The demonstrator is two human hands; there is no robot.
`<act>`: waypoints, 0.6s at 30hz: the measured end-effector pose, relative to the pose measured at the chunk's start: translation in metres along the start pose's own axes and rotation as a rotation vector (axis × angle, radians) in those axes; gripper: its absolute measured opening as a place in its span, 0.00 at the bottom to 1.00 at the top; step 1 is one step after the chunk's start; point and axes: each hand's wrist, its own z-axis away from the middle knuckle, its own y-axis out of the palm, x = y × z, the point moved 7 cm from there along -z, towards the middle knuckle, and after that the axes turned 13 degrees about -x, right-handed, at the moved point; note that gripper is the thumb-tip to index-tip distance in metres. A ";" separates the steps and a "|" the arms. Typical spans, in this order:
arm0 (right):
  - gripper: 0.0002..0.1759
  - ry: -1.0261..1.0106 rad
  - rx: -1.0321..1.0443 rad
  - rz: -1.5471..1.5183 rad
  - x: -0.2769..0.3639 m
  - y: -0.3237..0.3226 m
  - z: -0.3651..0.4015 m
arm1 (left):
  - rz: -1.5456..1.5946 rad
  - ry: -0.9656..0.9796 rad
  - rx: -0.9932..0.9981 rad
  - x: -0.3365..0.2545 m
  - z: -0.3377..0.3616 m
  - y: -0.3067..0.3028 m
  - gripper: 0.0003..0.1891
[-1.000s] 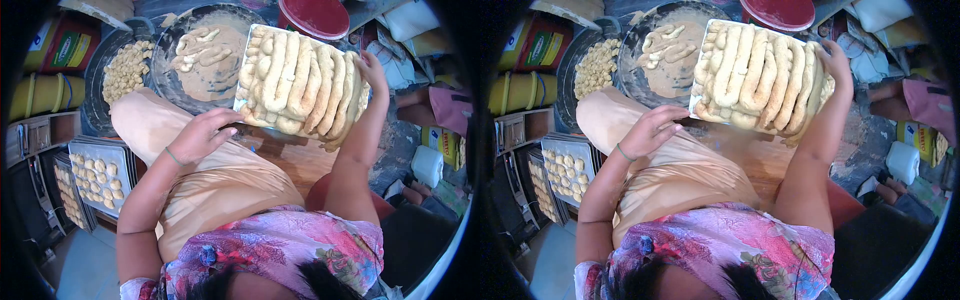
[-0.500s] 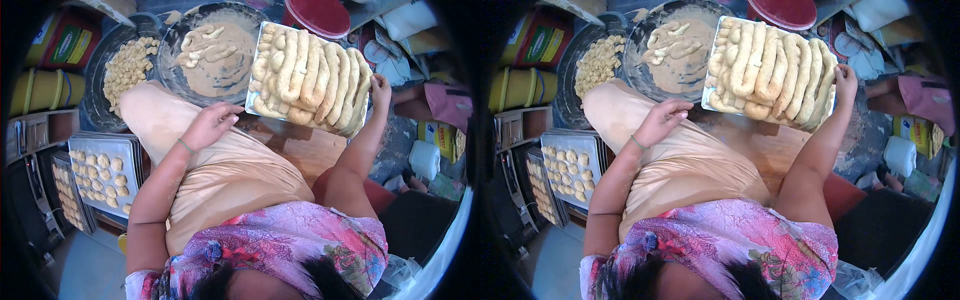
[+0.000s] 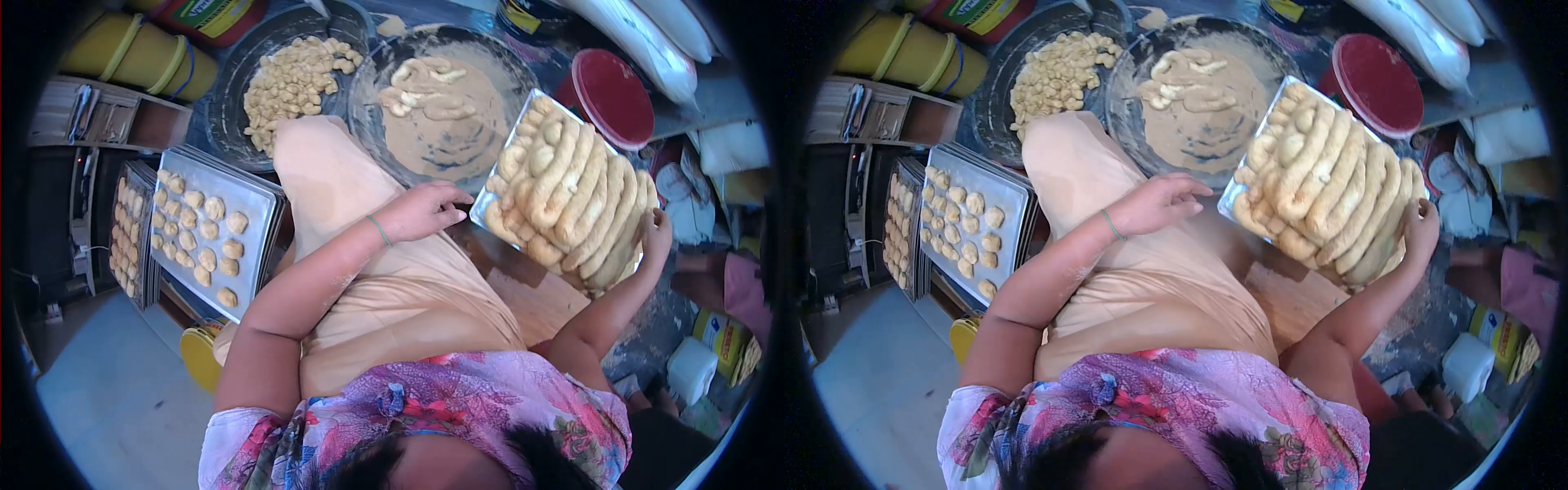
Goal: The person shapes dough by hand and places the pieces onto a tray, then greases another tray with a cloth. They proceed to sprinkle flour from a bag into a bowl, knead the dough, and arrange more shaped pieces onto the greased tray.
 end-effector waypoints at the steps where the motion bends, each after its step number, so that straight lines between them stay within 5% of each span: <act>1: 0.27 -0.007 -0.080 0.044 0.025 -0.014 0.000 | -0.013 -0.021 -0.069 0.002 -0.009 -0.013 0.16; 3: 0.23 -0.075 -0.257 -0.255 0.116 -0.035 0.015 | -0.026 -0.068 -0.189 0.004 -0.035 -0.043 0.17; 5: 0.18 -0.156 -0.189 -0.773 0.228 -0.019 0.039 | 0.143 -0.193 -0.426 -0.001 -0.065 -0.088 0.18; 7: 0.17 -0.232 0.162 -0.863 0.332 0.034 0.065 | 0.450 -0.173 -0.601 0.012 -0.097 -0.129 0.19; 8: 0.20 -0.426 0.161 -0.848 0.372 0.079 0.074 | 0.395 -0.160 -0.696 0.021 -0.108 -0.147 0.19; 10: 0.22 -0.216 0.525 -0.841 0.433 0.200 0.095 | 0.276 -0.134 -0.886 0.041 -0.118 -0.180 0.20; 13: 0.22 0.374 0.741 -0.854 0.426 0.404 0.159 | -0.288 -0.247 -0.876 0.134 -0.112 -0.206 0.22; 15: 0.21 0.561 0.761 -0.816 0.352 0.531 0.228 | -0.031 -0.333 -0.885 0.144 -0.109 -0.215 0.21; 18: 0.22 0.435 0.769 -0.443 0.311 0.549 0.281 | -0.103 -0.298 -0.905 0.127 -0.100 -0.229 0.21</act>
